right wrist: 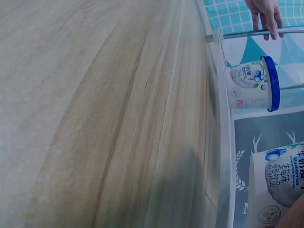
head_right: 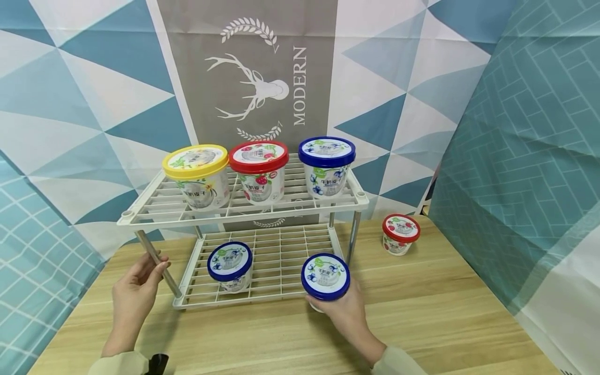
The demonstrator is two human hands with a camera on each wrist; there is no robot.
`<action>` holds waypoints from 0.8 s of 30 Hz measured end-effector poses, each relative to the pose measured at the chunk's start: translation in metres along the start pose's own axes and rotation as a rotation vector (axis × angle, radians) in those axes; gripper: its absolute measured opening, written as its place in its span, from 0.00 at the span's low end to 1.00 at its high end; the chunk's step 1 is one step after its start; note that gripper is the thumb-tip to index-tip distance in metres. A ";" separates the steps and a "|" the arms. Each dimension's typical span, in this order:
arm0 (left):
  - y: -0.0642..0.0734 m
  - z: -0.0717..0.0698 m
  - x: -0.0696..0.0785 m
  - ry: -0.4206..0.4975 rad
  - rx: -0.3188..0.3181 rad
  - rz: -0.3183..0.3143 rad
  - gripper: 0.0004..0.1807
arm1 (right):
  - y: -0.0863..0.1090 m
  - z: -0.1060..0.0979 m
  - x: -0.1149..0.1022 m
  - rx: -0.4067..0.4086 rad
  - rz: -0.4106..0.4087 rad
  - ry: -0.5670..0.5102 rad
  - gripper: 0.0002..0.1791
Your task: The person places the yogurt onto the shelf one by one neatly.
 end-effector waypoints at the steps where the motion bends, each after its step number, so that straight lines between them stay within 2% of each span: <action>1: 0.000 0.000 0.000 -0.001 0.001 0.000 0.16 | -0.001 0.002 -0.001 -0.005 -0.010 -0.009 0.55; 14: 0.002 -0.001 0.000 0.005 -0.005 -0.014 0.15 | -0.006 0.015 -0.008 0.009 -0.047 -0.065 0.56; 24: 0.001 -0.001 0.001 0.004 0.002 0.003 0.15 | -0.009 0.023 -0.010 0.012 -0.029 -0.052 0.56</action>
Point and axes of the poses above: each hand's wrist, its own y-axis away from the middle knuckle, its own z-axis out of the palm, x = y × z, the point moved 6 cm from there along -y, towards the middle knuckle, and after that the axes turned 4 degrees about -y, right-handed, at the moved point
